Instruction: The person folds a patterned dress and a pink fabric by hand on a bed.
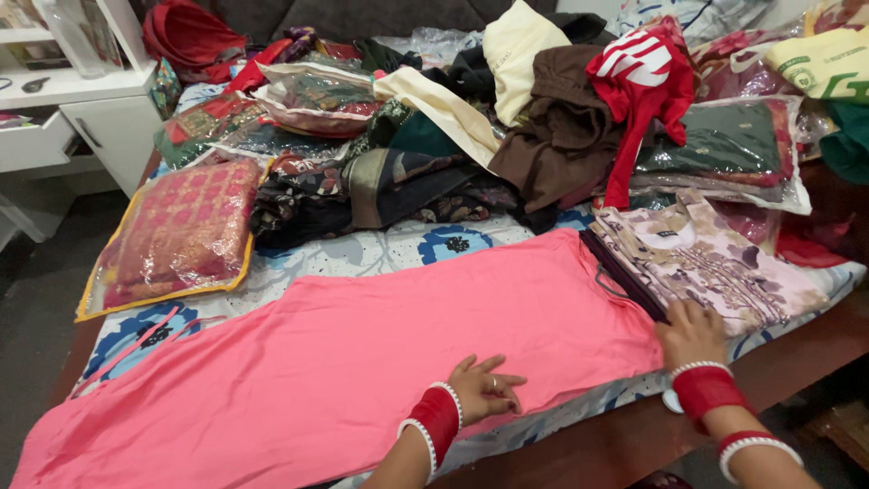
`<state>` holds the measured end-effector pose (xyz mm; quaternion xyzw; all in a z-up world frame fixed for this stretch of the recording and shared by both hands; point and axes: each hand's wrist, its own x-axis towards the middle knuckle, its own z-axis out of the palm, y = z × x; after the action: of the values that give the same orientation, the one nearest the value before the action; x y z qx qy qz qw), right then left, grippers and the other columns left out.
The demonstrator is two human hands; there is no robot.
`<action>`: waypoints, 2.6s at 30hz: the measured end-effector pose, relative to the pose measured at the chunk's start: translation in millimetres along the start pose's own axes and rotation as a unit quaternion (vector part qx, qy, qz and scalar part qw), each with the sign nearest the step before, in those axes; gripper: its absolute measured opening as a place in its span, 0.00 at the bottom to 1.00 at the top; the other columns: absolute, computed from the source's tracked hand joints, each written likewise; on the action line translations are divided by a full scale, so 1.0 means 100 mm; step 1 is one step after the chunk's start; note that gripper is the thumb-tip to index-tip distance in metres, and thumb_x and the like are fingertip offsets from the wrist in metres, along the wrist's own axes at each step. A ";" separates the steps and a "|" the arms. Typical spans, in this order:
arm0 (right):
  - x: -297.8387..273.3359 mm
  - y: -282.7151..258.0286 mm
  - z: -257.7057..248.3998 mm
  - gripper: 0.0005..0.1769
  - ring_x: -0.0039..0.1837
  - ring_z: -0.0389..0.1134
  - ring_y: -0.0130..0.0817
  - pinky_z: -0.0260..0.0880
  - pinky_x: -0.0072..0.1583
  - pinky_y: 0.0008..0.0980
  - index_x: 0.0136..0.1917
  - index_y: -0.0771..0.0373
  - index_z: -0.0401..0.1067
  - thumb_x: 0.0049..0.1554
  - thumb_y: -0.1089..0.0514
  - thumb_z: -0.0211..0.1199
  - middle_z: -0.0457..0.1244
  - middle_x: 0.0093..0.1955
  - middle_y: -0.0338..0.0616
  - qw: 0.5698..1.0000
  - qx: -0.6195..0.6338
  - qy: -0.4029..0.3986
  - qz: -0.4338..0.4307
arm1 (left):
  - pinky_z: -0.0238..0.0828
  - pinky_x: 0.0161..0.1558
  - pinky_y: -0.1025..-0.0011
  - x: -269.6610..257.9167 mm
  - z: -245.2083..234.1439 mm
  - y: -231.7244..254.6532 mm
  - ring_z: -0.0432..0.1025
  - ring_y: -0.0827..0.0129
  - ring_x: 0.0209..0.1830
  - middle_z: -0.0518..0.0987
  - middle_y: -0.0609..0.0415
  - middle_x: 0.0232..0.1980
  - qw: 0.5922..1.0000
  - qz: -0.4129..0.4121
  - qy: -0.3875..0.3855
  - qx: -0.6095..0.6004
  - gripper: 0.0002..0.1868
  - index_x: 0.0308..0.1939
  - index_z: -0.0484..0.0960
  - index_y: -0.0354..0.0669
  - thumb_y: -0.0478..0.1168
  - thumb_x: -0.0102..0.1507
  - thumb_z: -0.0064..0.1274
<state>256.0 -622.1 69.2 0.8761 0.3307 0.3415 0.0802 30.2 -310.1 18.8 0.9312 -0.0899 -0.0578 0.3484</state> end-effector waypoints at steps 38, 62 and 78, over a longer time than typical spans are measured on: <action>1.01 -4.59 0.31 0.40 0.85 0.37 0.47 0.32 0.79 0.57 0.82 0.59 0.46 0.67 0.37 0.48 0.41 0.85 0.50 0.868 0.382 -0.228 -0.221 | 0.25 0.76 0.43 -1.09 -0.72 -1.30 0.29 0.58 0.85 0.40 0.59 0.85 0.840 -0.408 0.196 0.299 0.35 0.81 0.45 0.54 0.54 0.70 0.29; 1.51 -3.56 0.70 0.42 0.85 0.41 0.41 0.36 0.82 0.46 0.82 0.58 0.48 0.63 0.36 0.51 0.43 0.85 0.46 0.836 0.343 -0.285 -0.319 | 0.23 0.79 0.52 -0.92 -1.37 -1.44 0.30 0.67 0.85 0.39 0.62 0.85 0.811 -0.506 0.187 0.226 0.46 0.81 0.45 0.57 0.72 0.64 0.32; 1.75 -0.89 2.57 0.43 0.84 0.44 0.50 0.41 0.80 0.45 0.81 0.65 0.51 0.63 0.35 0.44 0.46 0.84 0.56 0.962 0.238 -0.114 0.070 | 0.21 0.78 0.52 -0.86 -1.39 -1.63 0.28 0.66 0.85 0.36 0.60 0.85 0.802 -0.515 0.191 0.234 0.44 0.81 0.40 0.55 0.69 0.67 0.26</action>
<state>472.6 -420.6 -61.2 0.9241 0.3290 0.1550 -0.1177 -9.9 -82.6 19.3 0.8859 0.4606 -0.0265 0.0487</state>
